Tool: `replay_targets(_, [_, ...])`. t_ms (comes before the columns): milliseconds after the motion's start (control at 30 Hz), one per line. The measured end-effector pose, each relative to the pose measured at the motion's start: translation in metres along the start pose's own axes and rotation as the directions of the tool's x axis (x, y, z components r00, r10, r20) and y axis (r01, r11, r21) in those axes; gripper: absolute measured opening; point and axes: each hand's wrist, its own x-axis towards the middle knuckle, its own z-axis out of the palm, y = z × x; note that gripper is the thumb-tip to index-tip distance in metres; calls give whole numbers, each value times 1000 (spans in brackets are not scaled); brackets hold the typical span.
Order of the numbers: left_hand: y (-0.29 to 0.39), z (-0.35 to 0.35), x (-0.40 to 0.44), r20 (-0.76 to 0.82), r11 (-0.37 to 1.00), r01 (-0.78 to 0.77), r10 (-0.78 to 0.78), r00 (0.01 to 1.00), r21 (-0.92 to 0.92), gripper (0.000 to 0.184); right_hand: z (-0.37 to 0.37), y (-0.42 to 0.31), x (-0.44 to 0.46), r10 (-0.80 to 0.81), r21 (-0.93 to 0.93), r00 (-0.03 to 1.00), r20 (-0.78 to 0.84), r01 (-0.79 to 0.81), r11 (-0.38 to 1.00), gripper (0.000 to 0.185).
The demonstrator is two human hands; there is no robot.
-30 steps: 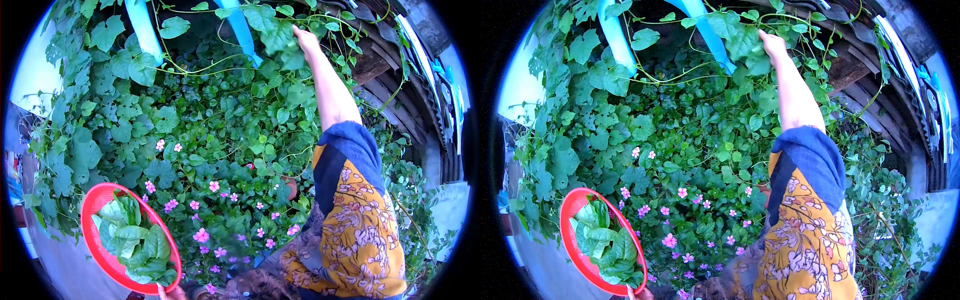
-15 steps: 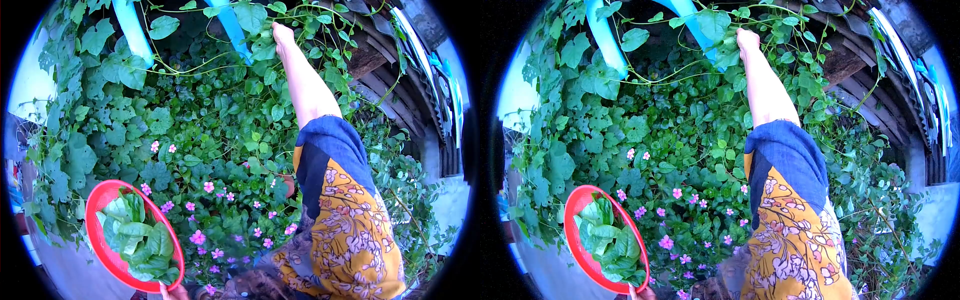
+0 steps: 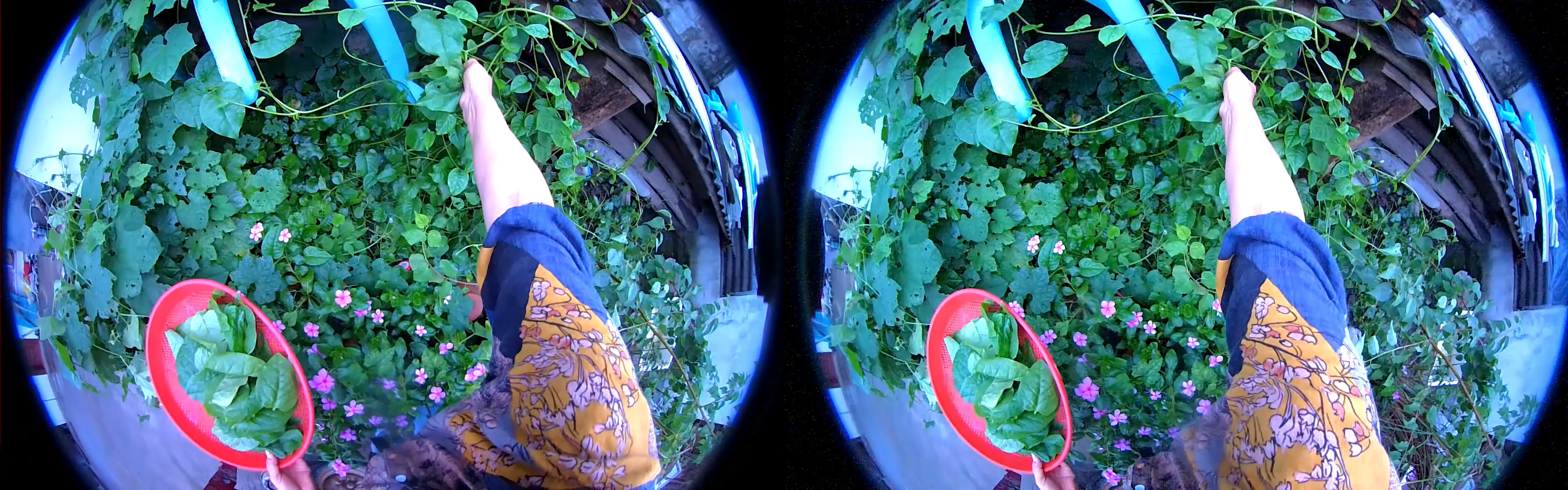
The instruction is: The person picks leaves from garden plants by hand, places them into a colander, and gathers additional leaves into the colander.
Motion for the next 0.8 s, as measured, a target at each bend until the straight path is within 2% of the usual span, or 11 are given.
replay_targets(67, [-2, -2, 2, 32, 1000, 13, -13, 999, -5, 35, -6, 1, -14, 15, 69, 1000, -6, -15, 997, 24])
replay_targets(167, [-1, -1, 1, 31, 999, 26, -26, 999, -21, 34, -11, 10, -14, 42, 342, 996, 72, -65, 937, 28])
replay_targets(367, [-5, 1, 5, -71, 999, 31, -30, 997, 11, 36, -30, 48, -8, 78, 476, 994, 73, -103, 873, 25])
replay_targets(467, [-7, 10, 5, -75, 998, 25, -20, 997, 63, 39, -46, 77, -32, 104, 323, 986, 128, -140, 936, 26])
replay_targets(533, [-8, 10, 10, -50, 996, 22, -18, 999, 91, 41, -51, 89, -66, 203, 217, 953, 226, -252, 943, 23])
replay_targets(600, [-7, 19, 12, 9, 995, 1, -2, 1000, 104, 47, -44, 84, -116, 196, -67, 928, 315, -185, 981, 19])
replay_targets(633, [-10, 24, 16, 37, 997, -13, 10, 999, 72, 51, -38, 73, -151, 143, -225, 855, 499, -32, 974, 17])
replay_targets(667, [-14, 24, 19, 63, 999, -23, 21, 998, 42, 56, -31, 61, -189, 128, -343, 737, 664, 148, 928, 15])
replay_targets(700, [-22, -1, 37, 96, 992, -106, 99, 990, 73, 62, -28, 52, -220, 15, -268, 439, 899, 521, 810, 13])
replay_targets(767, [-26, 23, 37, 158, 984, -101, 76, 984, 150, 54, -22, 28, -294, 249, -223, 34, 968, 569, 791, 12])
replay_targets(800, [-27, 34, 37, 188, 977, -99, 63, 980, 189, 51, -22, 12, -327, 309, -212, -103, 945, 528, 823, 11])
